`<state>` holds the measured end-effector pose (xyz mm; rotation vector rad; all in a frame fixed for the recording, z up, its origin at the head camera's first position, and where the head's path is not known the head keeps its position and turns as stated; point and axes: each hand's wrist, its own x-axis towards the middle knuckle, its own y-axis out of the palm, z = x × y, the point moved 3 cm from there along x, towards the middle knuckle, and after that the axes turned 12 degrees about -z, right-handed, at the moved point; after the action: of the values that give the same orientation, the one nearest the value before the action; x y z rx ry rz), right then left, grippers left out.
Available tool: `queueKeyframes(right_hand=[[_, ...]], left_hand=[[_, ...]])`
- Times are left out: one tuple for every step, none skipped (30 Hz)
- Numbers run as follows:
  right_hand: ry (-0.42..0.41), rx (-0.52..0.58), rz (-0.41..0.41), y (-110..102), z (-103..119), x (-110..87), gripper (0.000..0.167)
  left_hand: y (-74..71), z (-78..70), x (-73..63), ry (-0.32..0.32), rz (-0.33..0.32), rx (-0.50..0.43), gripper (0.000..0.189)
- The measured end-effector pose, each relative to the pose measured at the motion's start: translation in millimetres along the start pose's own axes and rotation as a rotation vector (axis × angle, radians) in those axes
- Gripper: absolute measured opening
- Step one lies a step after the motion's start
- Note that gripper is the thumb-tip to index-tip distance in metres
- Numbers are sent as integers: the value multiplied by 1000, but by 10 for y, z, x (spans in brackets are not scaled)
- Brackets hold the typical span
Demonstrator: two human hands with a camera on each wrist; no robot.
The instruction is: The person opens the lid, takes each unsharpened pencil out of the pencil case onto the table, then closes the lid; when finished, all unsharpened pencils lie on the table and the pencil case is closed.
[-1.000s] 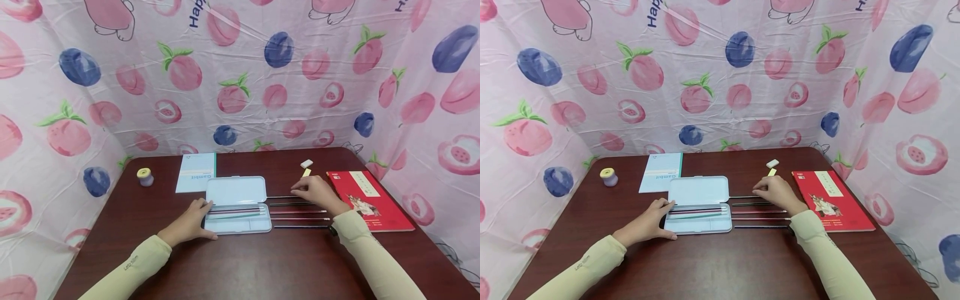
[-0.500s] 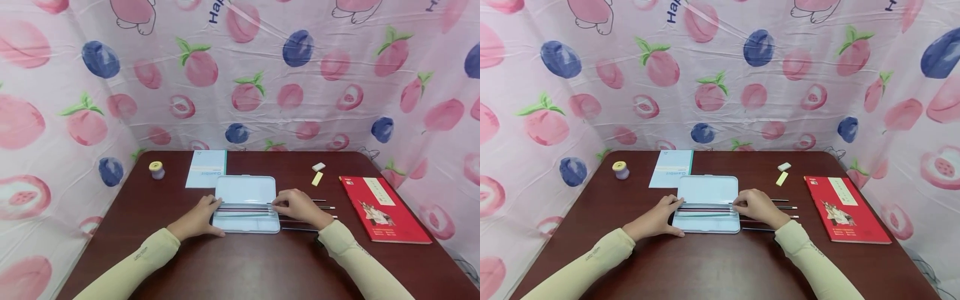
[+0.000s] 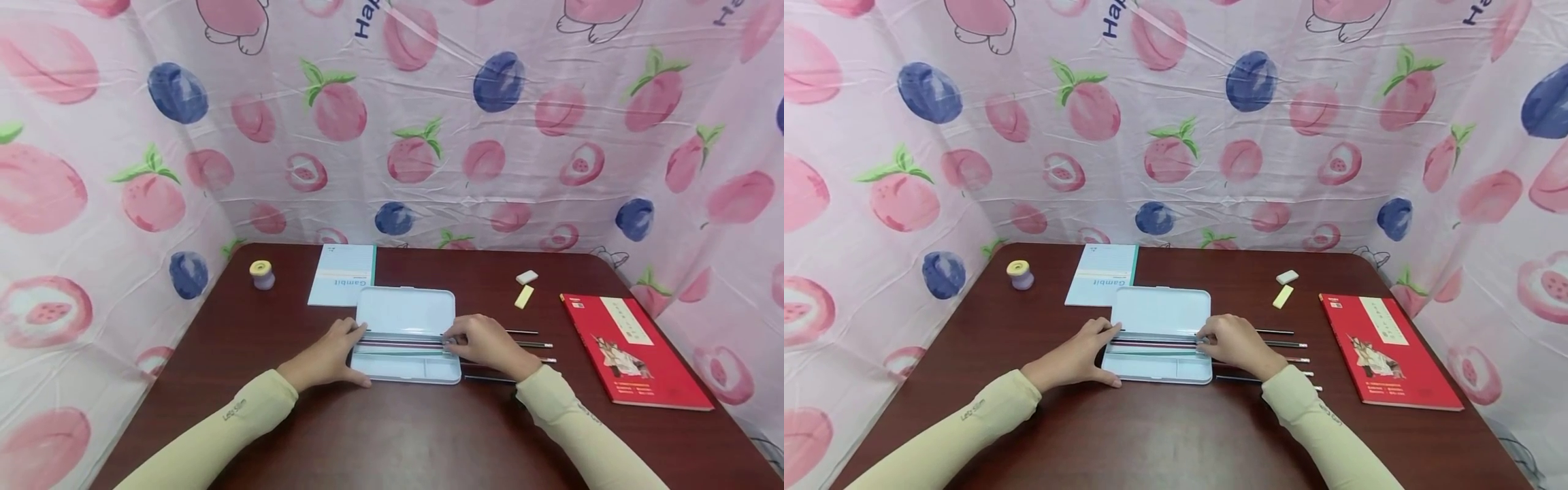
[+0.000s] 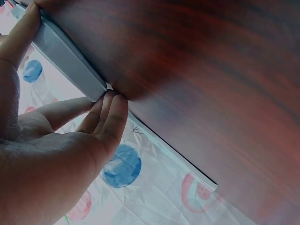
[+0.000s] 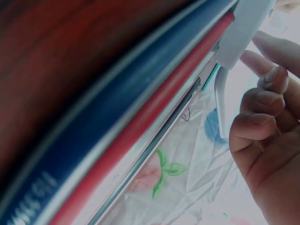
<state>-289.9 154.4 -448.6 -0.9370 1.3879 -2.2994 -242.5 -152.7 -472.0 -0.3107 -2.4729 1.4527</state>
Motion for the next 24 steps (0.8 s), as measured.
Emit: queueKeyframes(right_hand=[[5, -3, 7, 2, 8, 0, 14], [11, -7, 15, 5, 16, -1, 15], [16, -10, 24, 10, 24, -1, 16], [20, -13, 30, 15, 31, 0, 16], [25, -16, 37, 19, 38, 0, 17], [25, -22, 40, 23, 42, -1, 18], [28, -29, 44, 26, 46, -2, 18], [30, -35, 47, 26, 48, -4, 19], [33, -39, 49, 24, 48, -6, 19], [37, -41, 50, 27, 50, -4, 19], [41, -43, 51, 29, 51, -3, 18], [44, -47, 51, 31, 50, -1, 17], [48, -50, 49, 32, 50, 1, 17], [52, -51, 48, 33, 49, 5, 16], [56, -53, 49, 36, 48, 9, 15], [61, -52, 51, 37, 49, 14, 14], [65, -52, 54, 39, 48, 20, 14], [70, -51, 58, 43, 47, 25, 13], [79, -46, 65, 45, 48, 31, 13], [87, -42, 71, 47, 48, 36, 13], [96, -38, 78, 49, 49, 42, 14], [105, -32, 83, 50, 50, 46, 14], [111, -28, 89, 52, 52, 51, 14], [117, -25, 94, 54, 53, 54, 14]], left_hand=[[-2, -2, 2, 1, 0, 1, 113], [-4, -5, 1, 3, -2, -1, 113], [-8, -9, -3, 4, -3, 0, 113], [-13, -14, -8, 5, -3, 2, 113], [-17, -20, -14, 6, -4, 2, 113], [-21, -27, -19, 7, -3, 2, 113], [-22, -32, -24, 11, -4, 3, 113], [-24, -38, -24, 14, -4, 2, 113], [-26, -43, -22, 16, -4, 3, 113], [-24, -42, -22, 16, -5, 2, 113], [-20, -40, -21, 18, -5, 1, 113], [-18, -39, -19, 19, -5, 0, 113], [-17, -37, -16, 20, -6, -1, 113], [-17, -37, -15, 20, -8, -3, 113], [-16, -36, -13, 19, -7, -3, 113], [-15, -35, -12, 20, -4, -1, 113], [-15, -36, -11, 22, -6, -1, 113], [-15, -36, -10, 22, -5, 0, 113], [-16, -36, -12, 22, -4, 0, 113], [-17, -38, -14, 22, -3, 1, 113], [-17, -38, -15, 22, -3, 1, 113], [-18, -39, -18, 23, -3, 0, 113], [-18, -40, -18, 23, -4, -1, 113], [-17, -39, -21, 21, -2, -1, 113]])
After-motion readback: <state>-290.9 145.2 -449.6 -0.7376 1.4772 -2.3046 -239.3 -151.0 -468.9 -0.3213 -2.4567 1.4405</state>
